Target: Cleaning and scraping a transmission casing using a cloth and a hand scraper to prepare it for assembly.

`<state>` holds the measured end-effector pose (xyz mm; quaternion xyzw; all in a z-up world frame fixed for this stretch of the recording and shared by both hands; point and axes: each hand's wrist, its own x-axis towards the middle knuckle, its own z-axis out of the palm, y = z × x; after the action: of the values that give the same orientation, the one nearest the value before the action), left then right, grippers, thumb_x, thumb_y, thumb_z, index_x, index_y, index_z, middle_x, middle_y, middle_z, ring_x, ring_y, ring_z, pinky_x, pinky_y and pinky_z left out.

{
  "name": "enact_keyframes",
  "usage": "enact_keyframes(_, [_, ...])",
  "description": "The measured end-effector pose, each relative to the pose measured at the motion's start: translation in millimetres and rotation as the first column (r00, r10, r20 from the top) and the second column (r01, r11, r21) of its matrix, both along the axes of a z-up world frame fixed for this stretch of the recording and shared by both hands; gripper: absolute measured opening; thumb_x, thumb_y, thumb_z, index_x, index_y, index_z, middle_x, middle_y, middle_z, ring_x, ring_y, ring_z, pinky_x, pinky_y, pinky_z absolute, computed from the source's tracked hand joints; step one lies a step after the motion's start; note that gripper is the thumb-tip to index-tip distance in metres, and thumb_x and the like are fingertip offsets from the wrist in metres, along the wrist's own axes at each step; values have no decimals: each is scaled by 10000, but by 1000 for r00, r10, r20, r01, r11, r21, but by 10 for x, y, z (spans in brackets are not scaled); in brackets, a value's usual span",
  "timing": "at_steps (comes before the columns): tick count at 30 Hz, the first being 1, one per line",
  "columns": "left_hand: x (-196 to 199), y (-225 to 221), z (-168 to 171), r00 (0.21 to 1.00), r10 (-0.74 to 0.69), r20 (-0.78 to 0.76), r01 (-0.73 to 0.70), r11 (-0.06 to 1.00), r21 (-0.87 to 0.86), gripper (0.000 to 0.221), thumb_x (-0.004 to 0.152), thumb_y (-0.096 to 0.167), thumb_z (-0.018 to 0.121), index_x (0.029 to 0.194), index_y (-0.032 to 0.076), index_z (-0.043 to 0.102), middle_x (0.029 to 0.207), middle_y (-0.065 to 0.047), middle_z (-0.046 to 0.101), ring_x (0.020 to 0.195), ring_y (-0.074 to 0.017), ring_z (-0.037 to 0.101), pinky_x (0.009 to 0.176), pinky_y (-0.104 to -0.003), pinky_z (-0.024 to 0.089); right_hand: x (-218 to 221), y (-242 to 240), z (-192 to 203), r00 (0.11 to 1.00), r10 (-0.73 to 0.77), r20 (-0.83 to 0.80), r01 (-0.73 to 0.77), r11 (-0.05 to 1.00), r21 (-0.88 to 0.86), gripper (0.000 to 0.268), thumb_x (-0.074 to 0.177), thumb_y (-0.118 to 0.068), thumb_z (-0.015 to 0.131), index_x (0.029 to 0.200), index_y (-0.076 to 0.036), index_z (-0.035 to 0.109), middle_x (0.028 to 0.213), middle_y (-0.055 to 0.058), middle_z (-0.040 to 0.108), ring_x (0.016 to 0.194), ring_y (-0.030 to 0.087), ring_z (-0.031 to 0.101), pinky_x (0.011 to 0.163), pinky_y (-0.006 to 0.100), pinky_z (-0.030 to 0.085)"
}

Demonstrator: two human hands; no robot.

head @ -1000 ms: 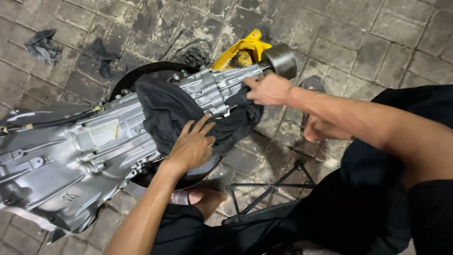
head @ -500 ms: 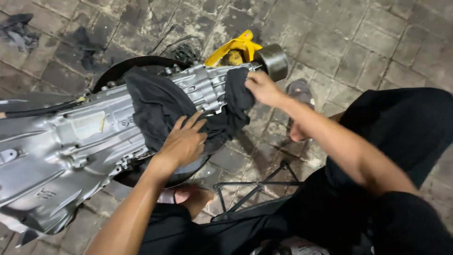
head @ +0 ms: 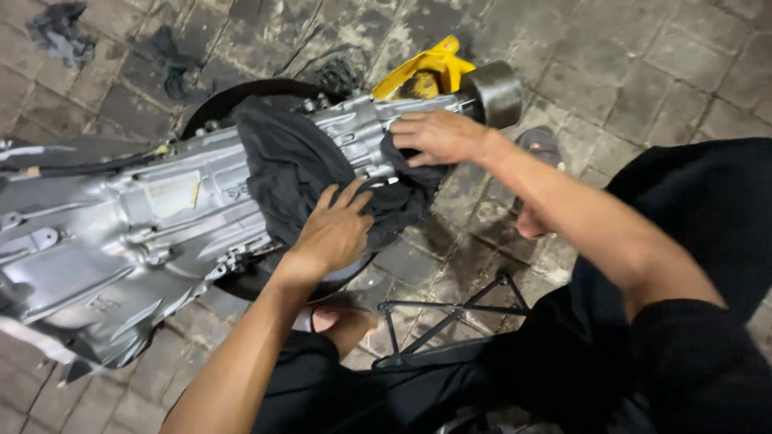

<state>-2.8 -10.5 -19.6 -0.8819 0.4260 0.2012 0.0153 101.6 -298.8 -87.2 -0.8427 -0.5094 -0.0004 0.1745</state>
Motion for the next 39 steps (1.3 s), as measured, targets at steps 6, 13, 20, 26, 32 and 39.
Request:
enact_keyframes(6, [-38,-18,83,1000,1,27,-1,1000,-9,301,923,223,561,1131,142,764,1514,-141,546,1545,-346,275,1191,-563,201,-4,-96,-287,943,-95,318,129,988,-86,520,922,-505,632,1371,-250,566,1249,-15,631,999,218,652,661,385,603])
enact_keyframes(13, [-31,-17,-131,998,-2,62,4,999,-38,296,909,229,551,1092,154,771,1489,-149,559,1521,-360,306,1163,-586,213,-30,-31,-480,924,-125,361,122,992,31,367,1015,-559,511,1232,-283,616,1025,-62,615,861,165,642,591,350,550])
enact_keyframes(20, [-10,0,-35,995,-24,96,34,994,-104,276,878,214,573,1045,136,779,1436,-161,596,1490,-359,354,1126,-579,241,-229,148,-661,895,-443,53,403,854,329,210,945,-322,741,870,-164,625,861,40,611,831,300,675,665,391,556])
enact_keyframes(26, [41,26,0,999,-32,9,33,995,-94,257,913,221,584,1057,115,768,1467,-169,569,1522,-353,310,1132,-577,222,-442,46,-618,831,-499,245,405,845,349,303,733,-183,841,905,-102,605,974,90,527,912,362,554,727,463,452])
enact_keyframes(32, [11,32,17,999,-43,15,45,992,-116,255,914,223,570,1032,118,771,1451,-172,581,1516,-361,326,1127,-583,240,-517,-535,-710,800,-572,184,514,810,283,226,750,-115,775,858,-95,578,918,90,542,880,359,563,725,451,444])
enact_keyframes(39, [28,11,-59,999,-27,20,29,996,-85,252,908,224,575,1037,136,772,1441,-153,587,1507,-344,342,1130,-573,242,-788,-9,-59,757,-627,-184,653,718,242,200,810,-38,741,980,-10,641,983,191,617,958,421,638,844,473,532])
